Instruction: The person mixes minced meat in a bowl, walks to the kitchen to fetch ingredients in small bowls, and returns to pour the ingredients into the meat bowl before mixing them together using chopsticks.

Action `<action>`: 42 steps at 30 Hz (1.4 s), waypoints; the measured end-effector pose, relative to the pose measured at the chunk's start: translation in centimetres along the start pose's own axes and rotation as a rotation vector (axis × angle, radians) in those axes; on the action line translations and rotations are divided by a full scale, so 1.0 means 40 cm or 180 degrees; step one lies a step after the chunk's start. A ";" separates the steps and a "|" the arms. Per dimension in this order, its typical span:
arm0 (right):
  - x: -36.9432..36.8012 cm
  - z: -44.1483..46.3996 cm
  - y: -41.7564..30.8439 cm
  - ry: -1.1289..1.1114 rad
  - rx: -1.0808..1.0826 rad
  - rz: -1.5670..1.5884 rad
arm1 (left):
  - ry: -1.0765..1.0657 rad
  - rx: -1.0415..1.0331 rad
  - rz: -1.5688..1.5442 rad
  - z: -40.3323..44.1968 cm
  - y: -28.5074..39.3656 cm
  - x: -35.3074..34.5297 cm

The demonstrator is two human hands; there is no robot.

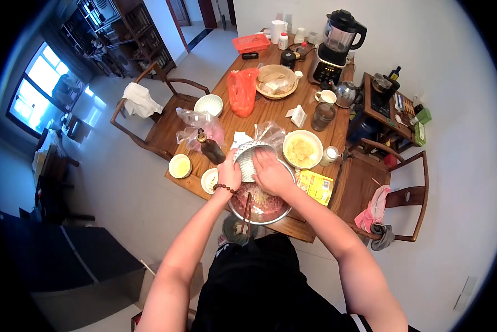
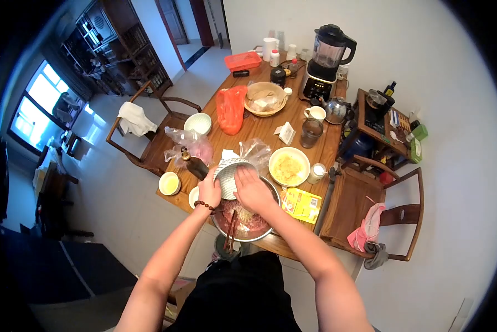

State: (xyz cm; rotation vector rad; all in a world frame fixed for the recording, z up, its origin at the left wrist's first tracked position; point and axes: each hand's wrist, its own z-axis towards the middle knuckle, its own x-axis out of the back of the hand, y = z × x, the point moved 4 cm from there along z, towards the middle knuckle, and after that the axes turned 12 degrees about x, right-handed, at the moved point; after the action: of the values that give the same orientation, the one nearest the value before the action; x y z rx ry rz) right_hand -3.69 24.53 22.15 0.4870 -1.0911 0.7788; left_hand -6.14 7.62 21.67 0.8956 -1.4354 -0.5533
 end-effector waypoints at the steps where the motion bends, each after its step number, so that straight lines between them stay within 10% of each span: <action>1: -0.010 -0.007 -0.010 0.0025 -0.0078 -0.0085 | 0.0088 -0.0051 0.0018 0.000 0.011 0.001; 5: -0.013 -0.021 -0.040 -0.0532 -0.0073 0.1840 | 0.0125 -0.0045 0.0062 0.000 0.025 0.011; 16: -0.037 0.000 -0.018 0.0281 0.0271 0.1003 | 0.0196 -0.0253 -0.0166 -0.003 0.026 0.025; 20: 0.022 -0.003 -0.026 -0.1106 -0.0023 0.1721 | 0.0207 -0.0324 0.0015 -0.001 0.014 0.027; 24: 0.013 0.029 0.008 0.0330 -0.0084 0.0646 | 0.0197 -0.0337 -0.0039 -0.011 0.019 0.021; 34: -0.042 -0.073 0.003 -0.0206 0.0334 0.1452 | 0.0355 -0.0661 -0.0131 -0.015 0.030 0.047; 42: -0.066 -0.099 0.012 0.0656 -0.0857 0.1714 | 0.0440 -0.0736 -0.0204 -0.033 0.044 0.072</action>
State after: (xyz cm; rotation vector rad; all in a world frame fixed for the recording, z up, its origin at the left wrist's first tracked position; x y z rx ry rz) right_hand -2.34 26.75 18.16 -0.1260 -1.1236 1.1029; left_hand -4.92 6.62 24.92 0.7815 -1.1942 -0.6776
